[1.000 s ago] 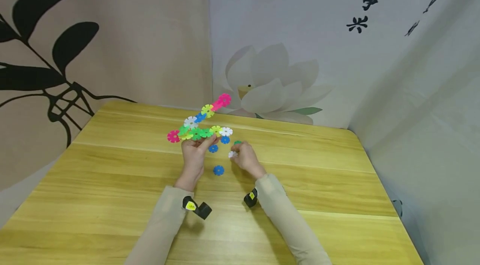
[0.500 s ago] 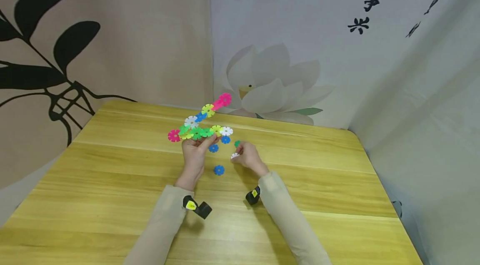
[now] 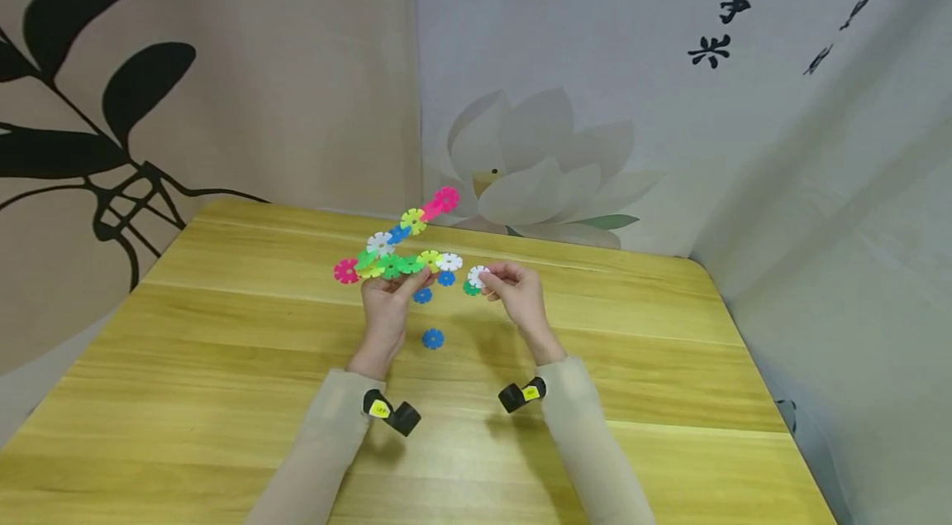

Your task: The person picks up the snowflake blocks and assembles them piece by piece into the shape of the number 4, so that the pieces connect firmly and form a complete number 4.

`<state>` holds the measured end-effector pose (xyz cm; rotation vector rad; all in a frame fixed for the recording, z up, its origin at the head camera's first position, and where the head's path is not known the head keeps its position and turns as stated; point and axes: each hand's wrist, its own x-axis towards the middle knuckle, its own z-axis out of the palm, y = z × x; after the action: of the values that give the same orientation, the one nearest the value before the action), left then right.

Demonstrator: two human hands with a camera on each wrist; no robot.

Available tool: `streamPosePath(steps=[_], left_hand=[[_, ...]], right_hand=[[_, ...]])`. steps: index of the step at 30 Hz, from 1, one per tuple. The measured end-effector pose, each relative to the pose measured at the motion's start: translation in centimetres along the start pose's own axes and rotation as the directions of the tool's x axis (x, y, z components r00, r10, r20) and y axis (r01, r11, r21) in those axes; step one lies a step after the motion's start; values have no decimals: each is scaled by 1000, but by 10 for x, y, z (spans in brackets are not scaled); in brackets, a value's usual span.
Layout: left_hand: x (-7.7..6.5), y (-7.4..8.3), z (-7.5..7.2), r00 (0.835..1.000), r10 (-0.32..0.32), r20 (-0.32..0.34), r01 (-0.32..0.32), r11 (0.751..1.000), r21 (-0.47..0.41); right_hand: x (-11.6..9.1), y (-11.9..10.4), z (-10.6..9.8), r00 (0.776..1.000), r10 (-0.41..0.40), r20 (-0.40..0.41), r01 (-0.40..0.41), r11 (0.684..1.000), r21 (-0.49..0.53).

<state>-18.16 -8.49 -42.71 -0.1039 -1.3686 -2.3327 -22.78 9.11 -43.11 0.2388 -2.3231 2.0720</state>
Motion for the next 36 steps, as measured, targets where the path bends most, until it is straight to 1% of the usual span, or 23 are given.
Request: streamPosePath(steps=[3, 5, 8, 12, 16, 26, 31, 34, 36], left_hand=[[0, 0, 0, 1000, 6, 7, -6, 1000, -3], [0, 0, 0, 1000, 9, 11, -9, 1000, -9], [0, 0, 1, 1000, 17, 10, -17, 1000, -21], [0, 0, 1, 999, 31, 11, -30, 999, -32], [-1, 0, 1, 999, 34, 17, -33, 999, -35], [-2, 1, 1, 999, 32, 26, -31, 999, -36], [-3, 0, 2, 999, 25, 21, -25, 1000, -14], [-3, 0, 2, 999, 29, 29, -29, 1000, 1], [-3, 0, 2, 999, 27, 29, -27, 1000, 0]], right_hand=[[-5, -13, -1, 998, -70, -4, 70, 992, 102], [-9, -20, -1, 993, -119, -10, 119, 983, 139], [-13, -30, 0, 981, -195, -15, 195, 968, 159], [-17, -40, 1, 964, -266, -2, 263, 953, 152], [-18, -43, 2, 957, -291, 13, 286, 947, 145], [-20, -47, 5, 947, -319, 15, 315, 940, 133], [-22, -49, 7, 945, -326, 18, 322, 939, 122], [-26, -59, 9, 937, -348, 16, 345, 933, 106], [-30, -66, 11, 929, -370, 21, 367, 927, 75]])
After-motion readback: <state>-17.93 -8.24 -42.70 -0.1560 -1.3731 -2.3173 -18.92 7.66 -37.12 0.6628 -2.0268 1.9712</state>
